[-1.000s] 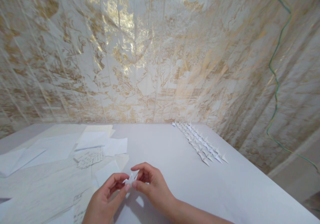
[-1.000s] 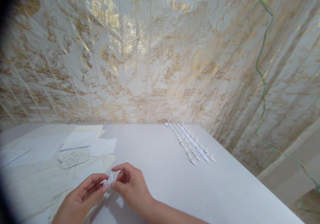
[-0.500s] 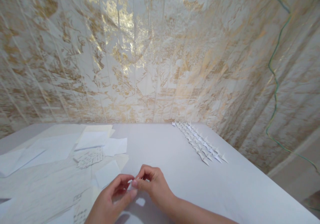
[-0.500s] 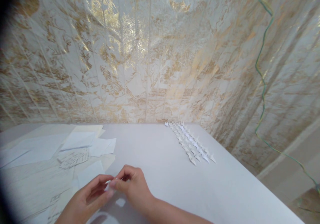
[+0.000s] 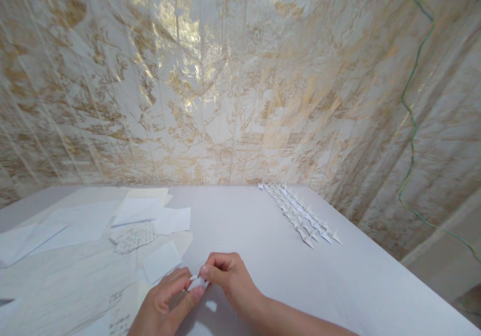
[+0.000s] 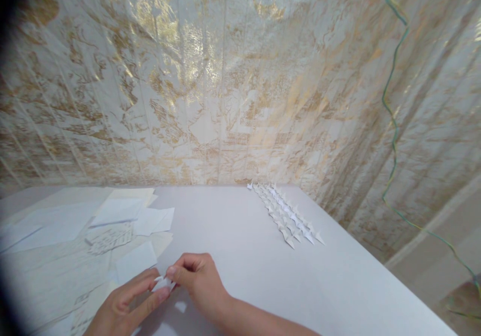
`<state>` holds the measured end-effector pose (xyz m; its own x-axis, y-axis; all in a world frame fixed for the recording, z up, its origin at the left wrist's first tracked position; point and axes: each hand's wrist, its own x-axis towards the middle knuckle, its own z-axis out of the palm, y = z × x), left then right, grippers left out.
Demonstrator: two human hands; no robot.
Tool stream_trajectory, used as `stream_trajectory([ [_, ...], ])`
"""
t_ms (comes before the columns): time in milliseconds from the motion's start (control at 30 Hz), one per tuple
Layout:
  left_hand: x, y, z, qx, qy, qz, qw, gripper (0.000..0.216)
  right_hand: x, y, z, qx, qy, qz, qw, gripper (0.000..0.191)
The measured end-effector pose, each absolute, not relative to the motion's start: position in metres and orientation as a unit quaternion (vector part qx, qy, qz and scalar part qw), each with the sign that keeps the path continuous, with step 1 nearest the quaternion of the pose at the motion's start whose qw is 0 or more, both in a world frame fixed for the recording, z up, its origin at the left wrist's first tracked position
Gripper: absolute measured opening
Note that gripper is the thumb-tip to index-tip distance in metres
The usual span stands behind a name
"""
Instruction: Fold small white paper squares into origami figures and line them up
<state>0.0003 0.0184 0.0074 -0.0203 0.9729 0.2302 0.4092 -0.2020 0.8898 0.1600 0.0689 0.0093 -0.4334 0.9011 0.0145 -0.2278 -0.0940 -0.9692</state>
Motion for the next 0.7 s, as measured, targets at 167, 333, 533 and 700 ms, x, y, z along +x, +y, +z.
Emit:
stream_trajectory([
  [167,0.002,0.018,0.006,0.574,0.583,0.462,0.343,0.037,0.160,0.070,0.010,-0.326,-0.538,0.652,0.423,0.055],
  [333,0.003,0.021,-0.001,0.499,0.597,0.489,0.395,0.043,0.161,0.073,0.015,-0.288,-0.550,0.635,0.461,0.035],
  [533,0.003,0.023,-0.009,0.499,0.560,0.511,0.419,0.037,0.167,0.070,0.022,-0.284,-0.607,0.577,0.467,0.019],
  [700,0.003,0.022,-0.009,0.488,0.563,0.504,0.436,0.045,0.171,0.069,0.025,-0.273,-0.661,0.524,0.462,0.013],
])
